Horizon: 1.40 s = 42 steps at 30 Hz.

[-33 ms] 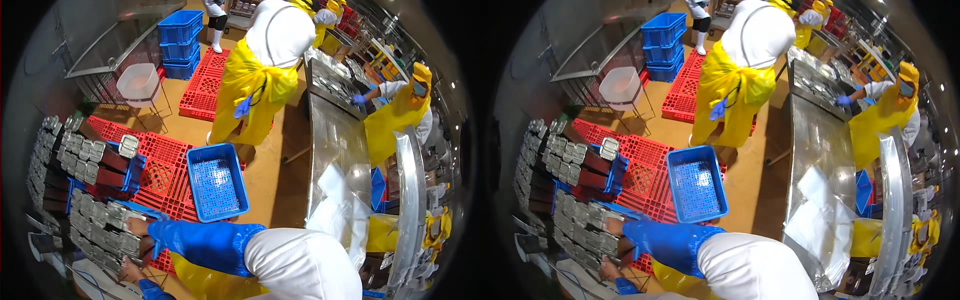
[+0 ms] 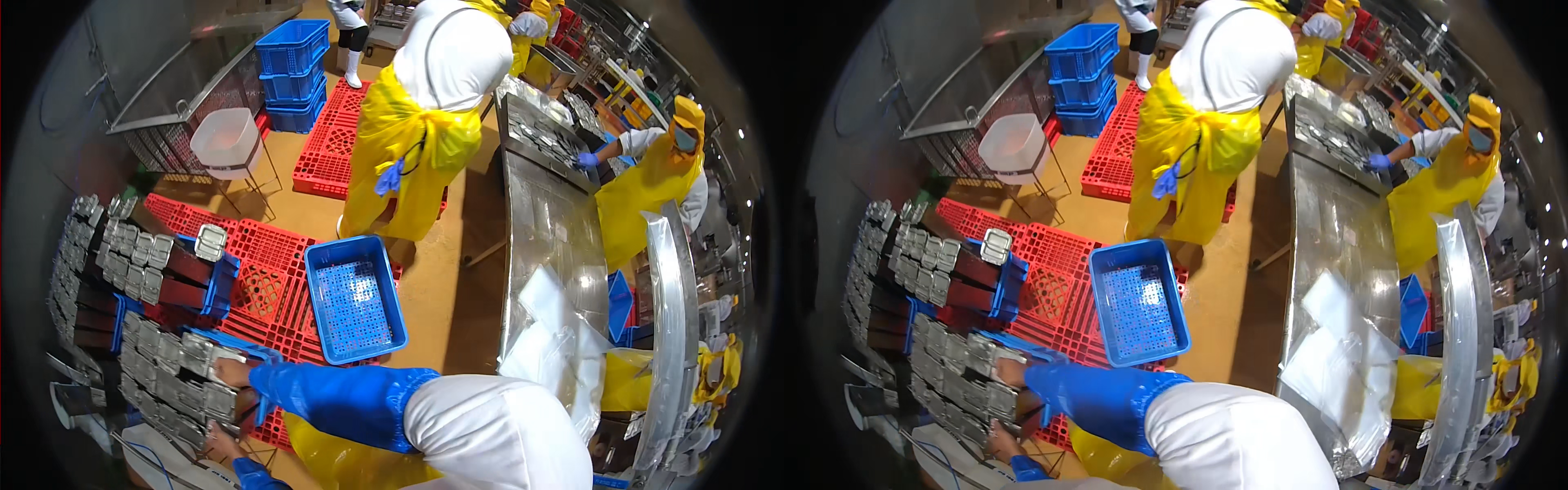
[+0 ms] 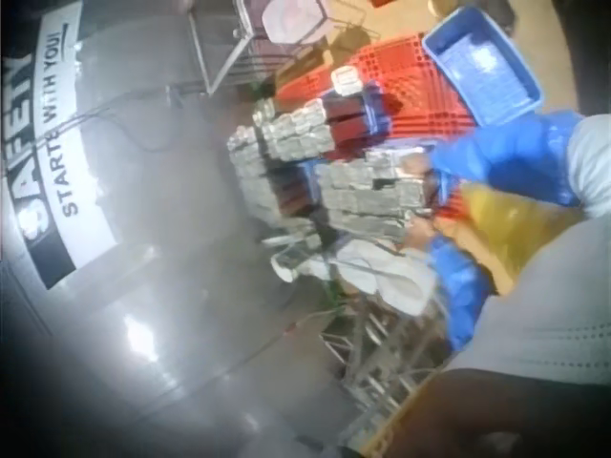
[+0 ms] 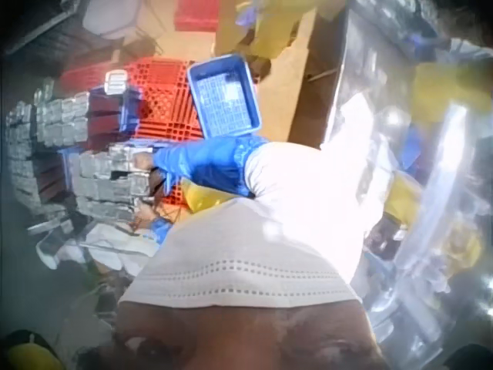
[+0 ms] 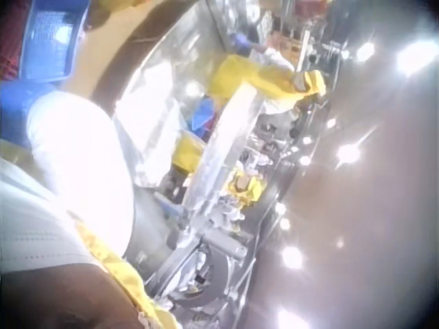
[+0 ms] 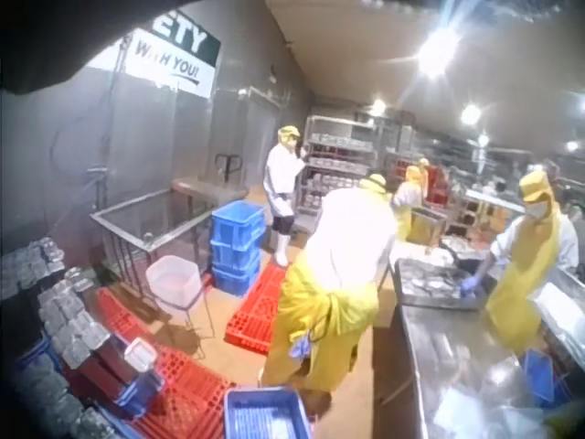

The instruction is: The person places rectangular metal trays onto a conveyor system and secures them using a blue-handled tool. The person works alongside other staff in a food processing facility, handling trays one at a time.

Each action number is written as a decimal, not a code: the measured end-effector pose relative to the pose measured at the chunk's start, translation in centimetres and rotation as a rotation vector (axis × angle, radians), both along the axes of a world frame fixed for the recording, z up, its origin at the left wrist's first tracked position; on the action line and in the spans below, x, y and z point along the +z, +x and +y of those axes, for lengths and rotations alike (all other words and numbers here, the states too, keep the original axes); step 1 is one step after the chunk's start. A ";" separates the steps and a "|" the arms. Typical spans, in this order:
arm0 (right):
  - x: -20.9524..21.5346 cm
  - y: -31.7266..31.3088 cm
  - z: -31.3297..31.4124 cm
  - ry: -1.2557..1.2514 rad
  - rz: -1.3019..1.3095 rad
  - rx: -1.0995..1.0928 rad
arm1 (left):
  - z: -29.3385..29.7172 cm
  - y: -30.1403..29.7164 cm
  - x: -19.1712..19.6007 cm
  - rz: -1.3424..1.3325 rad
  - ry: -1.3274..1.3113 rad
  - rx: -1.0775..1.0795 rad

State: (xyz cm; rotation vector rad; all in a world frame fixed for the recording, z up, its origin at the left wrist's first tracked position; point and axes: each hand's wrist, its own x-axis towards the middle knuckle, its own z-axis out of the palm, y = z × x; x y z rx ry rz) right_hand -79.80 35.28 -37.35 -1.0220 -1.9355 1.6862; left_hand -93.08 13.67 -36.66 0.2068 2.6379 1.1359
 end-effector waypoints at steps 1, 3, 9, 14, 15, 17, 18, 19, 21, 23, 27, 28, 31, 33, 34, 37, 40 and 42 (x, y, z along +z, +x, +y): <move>-1.1 2.7 0.2 -0.006 0.008 -0.083 | 1.3 3.1 0.7 -0.097 -0.029 -0.042; -2.6 6.6 -1.0 0.040 0.039 -0.151 | 0.5 7.7 2.2 -0.243 0.044 -0.133; -0.3 18.0 -7.6 0.031 0.129 -0.316 | -7.4 15.4 -2.1 -0.229 0.159 -0.187; -0.3 26.4 -10.0 0.077 0.116 -0.246 | -10.6 19.7 -3.2 -0.455 0.119 -0.206; 0.7 27.7 -10.6 0.078 0.083 -0.250 | -11.3 21.1 -2.7 -0.508 0.159 -0.198; 0.7 29.5 -12.0 -0.058 0.076 -0.278 | -12.4 23.4 -1.3 -0.608 0.204 -0.211; 1.7 30.9 -12.3 -0.113 0.081 -0.280 | -12.5 24.7 0.2 -0.599 0.193 -0.293; 2.4 31.9 -12.9 -0.107 0.034 -0.271 | -12.9 26.5 1.7 -0.639 0.225 -0.258; 4.4 33.8 -13.9 -0.105 -0.088 -0.255 | -14.9 26.8 2.2 -0.751 0.245 -0.239; 6.0 34.5 -14.0 -0.091 -0.235 -0.226 | -14.9 27.4 4.3 -0.759 0.166 -0.331; 5.3 32.9 -14.0 -0.075 -0.337 -0.255 | -14.4 23.7 8.4 -0.370 -0.166 -0.553; 4.6 32.4 -14.0 -0.120 -0.351 -0.294 | -11.9 23.8 11.0 -0.327 0.076 -0.471; 3.1 32.7 -14.1 -0.209 -0.252 -0.285 | -8.3 16.4 12.2 0.005 0.008 -0.516; 4.0 32.5 -15.3 -0.140 -0.315 -0.308 | -5.4 10.8 11.7 0.091 0.096 -0.472; 4.4 32.7 -16.1 -0.139 -0.320 -0.323 | -4.8 7.0 9.3 0.167 0.177 -0.439; 4.7 32.7 -17.8 -0.206 -0.292 -0.374 | -3.1 -3.2 4.7 0.264 -0.016 -0.384; 5.3 32.8 -19.7 -0.246 -0.257 -0.482 | 0.7 -6.8 2.9 -0.611 0.346 -0.127; 4.4 33.0 -20.8 -0.237 -0.304 -0.510 | 4.3 -4.9 3.8 -0.841 0.399 -0.106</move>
